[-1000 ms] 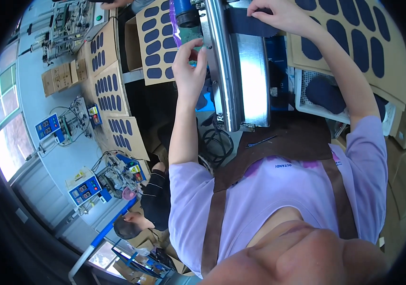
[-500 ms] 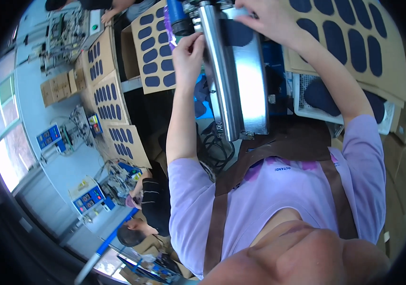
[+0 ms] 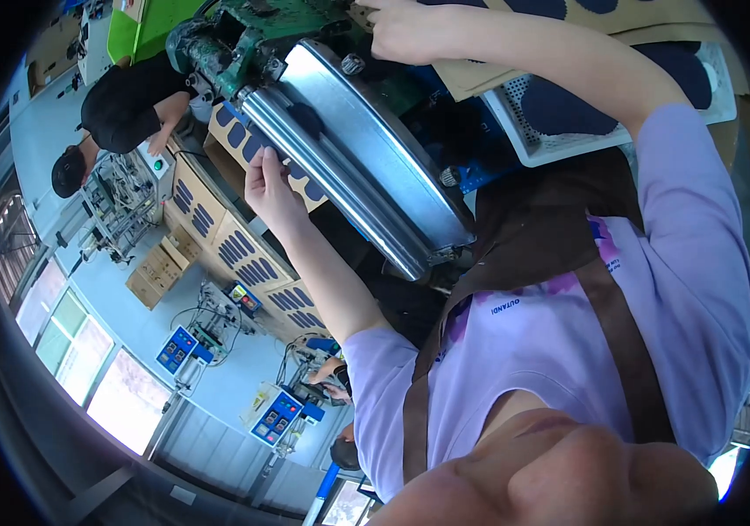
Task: Applying adhesive or backing to industrial pads using a rolling machine on a production floor.
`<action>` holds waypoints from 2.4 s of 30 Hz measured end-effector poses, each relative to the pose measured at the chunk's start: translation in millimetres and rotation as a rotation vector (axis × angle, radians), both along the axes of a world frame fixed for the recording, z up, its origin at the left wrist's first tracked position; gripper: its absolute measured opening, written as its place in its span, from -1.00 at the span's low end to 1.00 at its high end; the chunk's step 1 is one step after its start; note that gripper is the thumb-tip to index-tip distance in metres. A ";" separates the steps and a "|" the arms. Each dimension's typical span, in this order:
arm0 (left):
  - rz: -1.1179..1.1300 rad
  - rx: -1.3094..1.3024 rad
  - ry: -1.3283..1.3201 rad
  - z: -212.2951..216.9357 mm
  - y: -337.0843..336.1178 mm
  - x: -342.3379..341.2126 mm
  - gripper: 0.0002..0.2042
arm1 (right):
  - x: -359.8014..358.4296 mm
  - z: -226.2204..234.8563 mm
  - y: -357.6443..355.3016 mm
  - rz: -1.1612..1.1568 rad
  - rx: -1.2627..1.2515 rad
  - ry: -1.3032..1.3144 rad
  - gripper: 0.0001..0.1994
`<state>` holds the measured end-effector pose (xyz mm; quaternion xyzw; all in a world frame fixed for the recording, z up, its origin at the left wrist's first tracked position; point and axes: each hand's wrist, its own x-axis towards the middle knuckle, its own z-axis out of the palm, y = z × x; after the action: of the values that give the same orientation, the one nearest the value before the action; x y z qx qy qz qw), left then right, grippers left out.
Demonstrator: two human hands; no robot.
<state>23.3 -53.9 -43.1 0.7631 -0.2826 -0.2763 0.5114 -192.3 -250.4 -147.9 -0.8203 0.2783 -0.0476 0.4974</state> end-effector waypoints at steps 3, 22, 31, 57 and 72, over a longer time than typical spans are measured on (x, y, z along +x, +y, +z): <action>0.013 -0.018 -0.009 5.3 0.9 -0.7 -0.88 | 19.2 -10.7 -3.7 0.035 -0.030 0.060 -0.84; 0.054 -0.062 -0.061 10.2 10.6 -2.1 -0.87 | 18.1 -32.0 -3.9 0.172 0.092 -0.020 -0.86; 0.091 -0.057 -0.069 9.3 11.4 -0.4 -0.86 | 17.1 -33.0 -1.5 0.185 0.099 -0.037 -0.86; 0.088 -0.254 -0.136 63.3 2.1 -29.4 -0.88 | -186.0 52.2 -4.3 -0.608 0.579 -0.841 -0.88; -0.664 -0.230 -0.023 80.4 -217.5 -197.9 -0.82 | -333.2 38.6 33.4 -0.702 0.781 -1.209 -0.81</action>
<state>-174.6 -271.4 37.3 0.5702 -0.5503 -0.3852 0.4730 -525.5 -217.0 -109.3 -0.2836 0.1993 -0.5368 0.7692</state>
